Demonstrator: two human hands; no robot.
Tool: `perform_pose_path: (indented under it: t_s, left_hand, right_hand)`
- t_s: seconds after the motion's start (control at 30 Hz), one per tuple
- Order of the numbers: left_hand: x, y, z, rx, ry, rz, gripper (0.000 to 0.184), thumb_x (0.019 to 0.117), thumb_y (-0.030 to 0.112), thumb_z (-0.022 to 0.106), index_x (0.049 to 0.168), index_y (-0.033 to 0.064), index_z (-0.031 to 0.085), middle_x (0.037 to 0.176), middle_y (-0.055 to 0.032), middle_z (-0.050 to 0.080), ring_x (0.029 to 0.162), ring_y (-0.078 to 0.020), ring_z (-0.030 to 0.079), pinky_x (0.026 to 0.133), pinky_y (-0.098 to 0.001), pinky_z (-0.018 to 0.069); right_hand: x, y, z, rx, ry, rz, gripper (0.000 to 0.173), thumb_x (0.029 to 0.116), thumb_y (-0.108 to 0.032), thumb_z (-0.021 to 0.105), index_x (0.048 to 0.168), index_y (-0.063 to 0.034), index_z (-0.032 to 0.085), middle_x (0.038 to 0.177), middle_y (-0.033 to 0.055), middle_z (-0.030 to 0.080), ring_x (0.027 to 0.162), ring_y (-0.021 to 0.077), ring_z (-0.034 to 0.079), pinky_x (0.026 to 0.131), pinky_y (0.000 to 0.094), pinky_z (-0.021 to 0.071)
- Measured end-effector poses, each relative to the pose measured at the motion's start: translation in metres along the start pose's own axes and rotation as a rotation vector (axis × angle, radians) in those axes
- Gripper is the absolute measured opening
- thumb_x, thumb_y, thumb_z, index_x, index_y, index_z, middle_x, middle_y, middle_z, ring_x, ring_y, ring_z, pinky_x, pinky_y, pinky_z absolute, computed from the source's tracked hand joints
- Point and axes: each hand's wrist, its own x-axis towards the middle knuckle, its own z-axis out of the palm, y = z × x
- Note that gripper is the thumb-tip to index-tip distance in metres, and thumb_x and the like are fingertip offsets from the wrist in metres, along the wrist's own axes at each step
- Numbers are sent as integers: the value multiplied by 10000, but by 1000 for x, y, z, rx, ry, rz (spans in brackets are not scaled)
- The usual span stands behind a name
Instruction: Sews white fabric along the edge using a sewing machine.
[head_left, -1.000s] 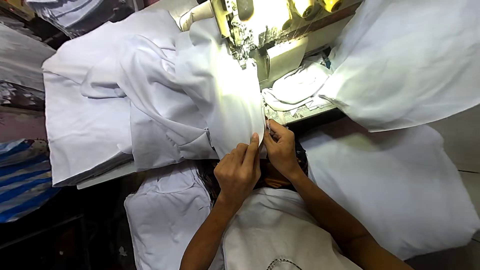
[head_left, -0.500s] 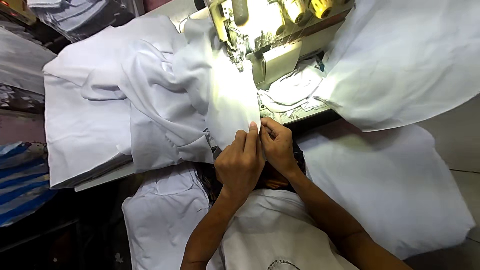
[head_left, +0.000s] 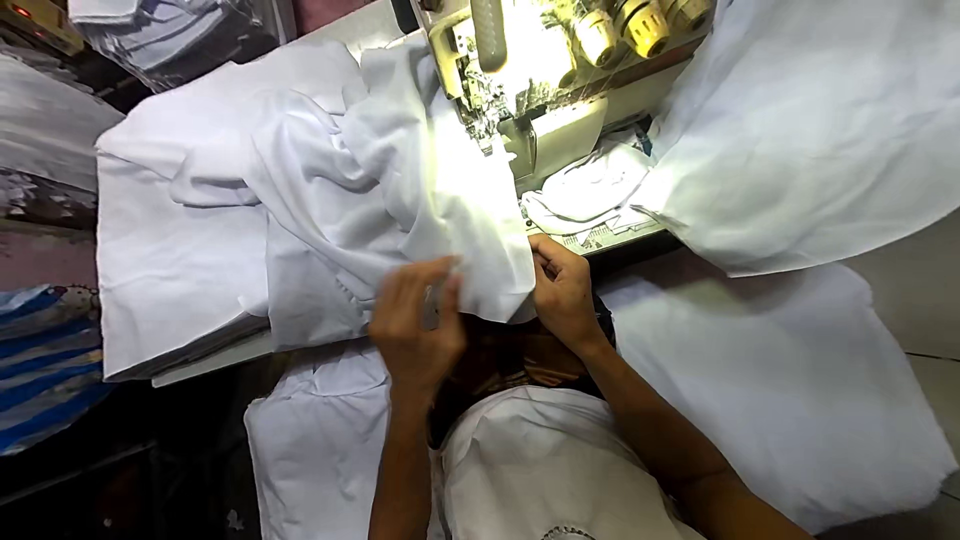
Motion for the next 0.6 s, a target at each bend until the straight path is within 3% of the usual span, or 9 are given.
perform_pose_path:
  t_s: [0.07, 0.13, 0.2, 0.27, 0.3, 0.4, 0.5, 0.53, 0.6]
  left_hand:
    - [11, -52, -32, 160, 66, -157, 525, 983, 382, 658, 1346, 10, 590, 1273, -226, 617, 1138, -338, 616, 900, -487, 529]
    - [26, -104, -53, 224, 74, -285, 756, 944, 465, 690, 1462, -15, 422, 1371, -277, 503, 1181, -389, 556, 927, -528, 500]
    - [34, -147, -61, 196, 66, -304, 672, 937, 456, 704, 1411, 32, 487, 1289, -230, 569, 1086, -351, 602, 881, -521, 512]
    - [42, -166, -71, 132, 91, -226, 393, 981, 377, 686, 1197, 56, 617, 1041, -137, 654, 853, -216, 646, 719, -382, 541]
    - [52, -167, -80, 77, 113, -179, 317, 996, 309, 674, 1151, 37, 623, 1002, -104, 655, 818, -143, 636, 710, -311, 541]
    - [93, -177, -128, -24, 279, -139, 317, 1000, 209, 662, 1167, -53, 599, 1103, -107, 650, 958, -97, 624, 840, -282, 535]
    - [135, -210, -172, 120, 318, -474, 480, 1014, 468, 588, 1270, 67, 653, 1198, -56, 677, 1095, -86, 636, 986, -315, 517]
    - [150, -220, -176, 251, 250, -535, 536, 1019, 522, 532, 1299, 79, 643, 1233, -98, 667, 1125, -139, 627, 1006, -377, 495]
    - [172, -218, -172, 449, 78, -415, 459, 1027, 339, 512, 1296, -28, 571, 1235, -285, 614, 1117, -383, 604, 950, -585, 466]
  right_hand:
    - [0, -1, -3, 14, 1, 8, 147, 1004, -32, 558, 1058, -40, 694, 787, -2, 688, 659, 11, 633, 599, 175, 537]
    - [0, -2, -5, 32, -13, 23, 135, 1004, -38, 564, 1057, -38, 688, 781, -9, 685, 646, 5, 632, 588, 168, 539]
    - [2, -4, -6, 64, -50, 33, 118, 1001, -38, 568, 1060, -47, 670, 792, -16, 691, 660, 4, 642, 597, 167, 547]
    - [4, -5, -5, 96, -67, 34, 119, 988, -27, 577, 1068, -50, 662, 814, -19, 703, 688, 6, 655, 619, 166, 556]
    - [5, -6, -4, 105, -63, 34, 127, 980, -15, 580, 1070, -48, 664, 823, -19, 710, 698, 7, 664, 626, 165, 563]
    - [3, -8, -3, 112, -37, 54, 135, 948, 7, 597, 1047, -50, 670, 808, -17, 710, 677, 11, 660, 608, 168, 557]
    - [0, -11, 0, 121, -31, 61, 120, 971, -5, 609, 1064, -47, 672, 790, -20, 694, 658, 12, 641, 600, 162, 546]
    - [-1, -12, 1, 124, -32, 64, 110, 981, -23, 618, 1072, -50, 674, 793, -20, 700, 664, 13, 648, 607, 163, 550]
    - [-2, -13, 5, 130, -33, 73, 96, 987, -42, 638, 1075, -46, 675, 791, -11, 706, 665, 24, 658, 614, 169, 560]
